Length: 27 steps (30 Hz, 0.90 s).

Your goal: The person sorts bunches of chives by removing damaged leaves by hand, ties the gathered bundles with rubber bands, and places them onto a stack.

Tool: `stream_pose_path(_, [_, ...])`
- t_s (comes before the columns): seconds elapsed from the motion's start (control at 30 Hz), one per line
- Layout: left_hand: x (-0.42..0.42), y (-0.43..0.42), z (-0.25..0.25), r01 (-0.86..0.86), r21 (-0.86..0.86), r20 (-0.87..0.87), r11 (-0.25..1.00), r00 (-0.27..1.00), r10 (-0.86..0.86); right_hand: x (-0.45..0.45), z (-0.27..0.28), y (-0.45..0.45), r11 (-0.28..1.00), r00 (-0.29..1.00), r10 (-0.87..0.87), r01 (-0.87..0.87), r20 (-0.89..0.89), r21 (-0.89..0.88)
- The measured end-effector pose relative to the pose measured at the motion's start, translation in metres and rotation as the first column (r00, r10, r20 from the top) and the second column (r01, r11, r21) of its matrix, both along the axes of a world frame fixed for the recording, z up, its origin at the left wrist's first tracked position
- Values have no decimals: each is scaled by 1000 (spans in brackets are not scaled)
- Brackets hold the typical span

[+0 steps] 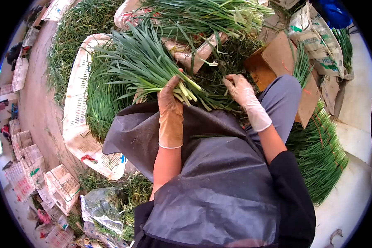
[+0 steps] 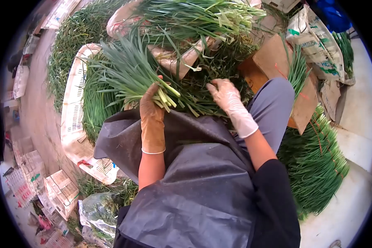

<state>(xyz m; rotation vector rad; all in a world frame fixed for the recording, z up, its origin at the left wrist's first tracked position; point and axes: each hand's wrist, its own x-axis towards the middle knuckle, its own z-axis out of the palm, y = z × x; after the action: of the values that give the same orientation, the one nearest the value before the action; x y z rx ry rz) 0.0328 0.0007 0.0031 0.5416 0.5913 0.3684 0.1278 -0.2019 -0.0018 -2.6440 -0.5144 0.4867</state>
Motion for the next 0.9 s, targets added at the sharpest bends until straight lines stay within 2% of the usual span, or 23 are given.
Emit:
stream_pose_path(0.03, [2,-3,1,26,14,1,1000,1000,-26,-1,16,12,900,988,0,67,-152,430])
stream_pose_path(0.07, [5,-10,3,6,-22,-27,1000,1000,-6,-7,19,27,733,961,92,113,-261,671])
stream_pose_path(0.13, [4,-13,-6,70,32,45,997,996,-71,-16,39,52,733,742,211,310,-636,605])
stream_pose_path(0.17, [3,-14,-4,50,62,-69,997,997,-46,-15,33,59,684,792,141,357,-594,637])
stream_pose_path(0.2, [2,-12,-3,51,68,-64,996,997,-46,-13,27,64,631,827,66,400,-559,665])
stream_pose_path(0.23, [1,-9,-3,20,104,-29,994,999,-17,-2,25,60,726,988,-62,140,-139,674])
stream_pose_path(0.27, [1,-5,0,-17,138,7,990,1000,16,7,34,59,623,928,-131,350,-348,700])
stream_pose_path(0.33, [-1,-3,11,-55,163,1,985,998,56,21,25,52,535,862,-66,455,-502,712])
stream_pose_path(0.37, [-1,-3,13,-35,159,-21,987,999,39,16,21,56,437,844,9,479,-536,761])
stream_pose_path(0.4, [0,-4,13,-12,154,-38,988,999,18,18,10,57,651,910,-49,341,-411,678])
stream_pose_path(0.47, [2,-4,5,-8,133,-53,991,999,15,10,-18,66,924,981,-190,169,28,344])
stream_pose_path(0.5, [3,-4,2,-15,118,-68,993,997,23,9,-30,68,970,975,-190,168,118,177])
stream_pose_path(0.53, [2,-2,-1,-14,118,-67,993,998,22,5,-48,74,969,948,-228,200,224,142])
stream_pose_path(0.57, [2,-1,6,-33,116,-105,993,993,45,12,-51,76,963,979,-165,186,-121,193])
stream_pose_path(0.6, [1,-1,13,-50,116,-146,992,987,67,19,-54,76,950,892,-64,192,-448,245])
stream_pose_path(0.63, [-1,-3,20,-102,186,-77,977,990,118,17,-56,71,880,775,-75,348,-628,323])
stream_pose_path(0.67, [-5,3,24,-118,289,-69,950,987,144,20,-22,69,880,776,-74,347,-626,325])
stream_pose_path(0.73, [-13,12,46,-135,384,-205,913,952,227,24,30,60,776,793,35,362,-608,516])
stream_pose_path(0.77, [-14,16,52,-144,471,-188,870,947,259,39,16,54,811,911,-59,282,-408,512])
stream_pose_path(0.8, [-11,20,53,-154,531,-189,833,937,294,50,17,49,949,983,-157,123,96,291])
stream_pose_path(0.87, [-5,10,66,-133,505,-124,853,967,224,43,25,45,973,920,-190,129,344,194])
stream_pose_path(0.9, [0,2,62,-80,435,-147,897,976,158,29,35,52,976,895,-141,54,424,211])
